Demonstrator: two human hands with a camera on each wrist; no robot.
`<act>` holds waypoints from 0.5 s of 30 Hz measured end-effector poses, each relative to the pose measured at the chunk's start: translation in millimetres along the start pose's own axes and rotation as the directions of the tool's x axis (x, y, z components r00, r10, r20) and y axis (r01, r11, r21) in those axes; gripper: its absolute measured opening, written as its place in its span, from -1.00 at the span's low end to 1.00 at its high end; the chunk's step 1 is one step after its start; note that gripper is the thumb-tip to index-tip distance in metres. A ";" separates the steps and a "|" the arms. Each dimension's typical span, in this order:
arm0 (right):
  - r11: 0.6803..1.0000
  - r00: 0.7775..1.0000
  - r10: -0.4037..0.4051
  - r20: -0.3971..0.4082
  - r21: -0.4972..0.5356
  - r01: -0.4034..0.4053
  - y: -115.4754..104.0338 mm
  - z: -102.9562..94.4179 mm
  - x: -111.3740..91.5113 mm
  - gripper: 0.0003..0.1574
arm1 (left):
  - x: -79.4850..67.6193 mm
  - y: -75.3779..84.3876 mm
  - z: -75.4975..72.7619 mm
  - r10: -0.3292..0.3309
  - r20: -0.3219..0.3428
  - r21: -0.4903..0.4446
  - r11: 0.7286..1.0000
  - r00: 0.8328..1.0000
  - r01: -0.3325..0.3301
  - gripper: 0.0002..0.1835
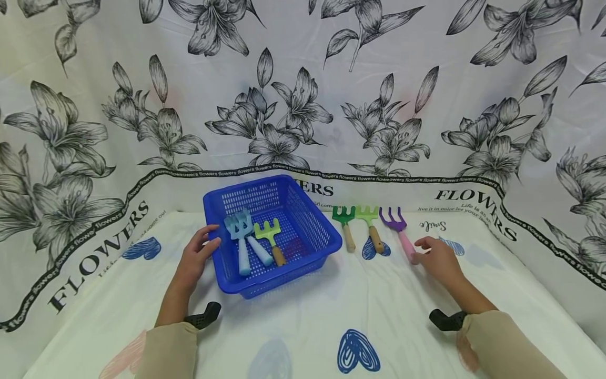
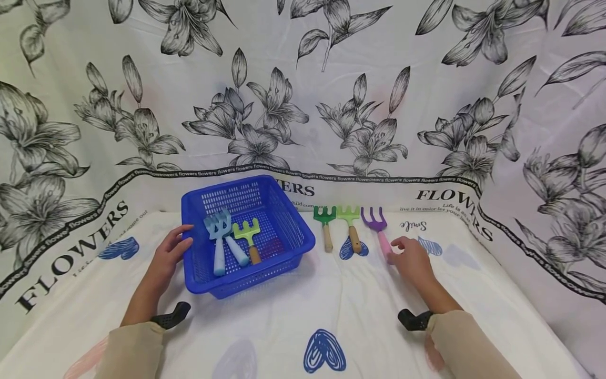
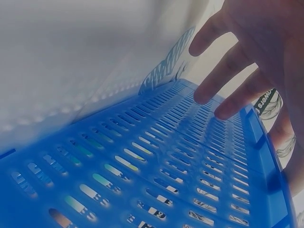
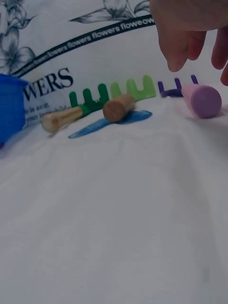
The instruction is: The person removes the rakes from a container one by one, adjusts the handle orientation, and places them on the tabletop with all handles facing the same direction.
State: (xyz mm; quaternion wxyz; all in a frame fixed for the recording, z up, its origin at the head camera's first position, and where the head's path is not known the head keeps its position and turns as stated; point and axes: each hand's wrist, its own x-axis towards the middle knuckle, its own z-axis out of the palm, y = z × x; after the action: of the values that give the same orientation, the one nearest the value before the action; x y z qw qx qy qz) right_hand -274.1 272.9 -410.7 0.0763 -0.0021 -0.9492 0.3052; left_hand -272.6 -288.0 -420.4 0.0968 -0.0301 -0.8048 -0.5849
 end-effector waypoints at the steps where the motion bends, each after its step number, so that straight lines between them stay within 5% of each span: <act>1: 1.000 1.000 -0.004 -0.011 0.008 0.004 -3.6 -1.7 0.7 -0.53 | -0.2 0.4 0.0 -0.003 -0.002 0.001 1.000 1.000 0.003 -0.39; 15: 0.986 0.994 -0.079 -0.073 0.141 0.088 -66.0 1.2 1.6 -0.52 | -1.2 0.9 -0.4 -0.008 0.009 -0.008 1.000 1.000 0.008 -0.39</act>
State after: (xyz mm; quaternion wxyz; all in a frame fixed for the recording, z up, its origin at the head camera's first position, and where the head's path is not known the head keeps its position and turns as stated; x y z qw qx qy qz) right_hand -273.1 218.6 -373.2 0.1210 0.0330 -0.9209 0.3690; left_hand -271.3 -288.0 -419.7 0.0905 -0.0300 -0.8031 -0.5882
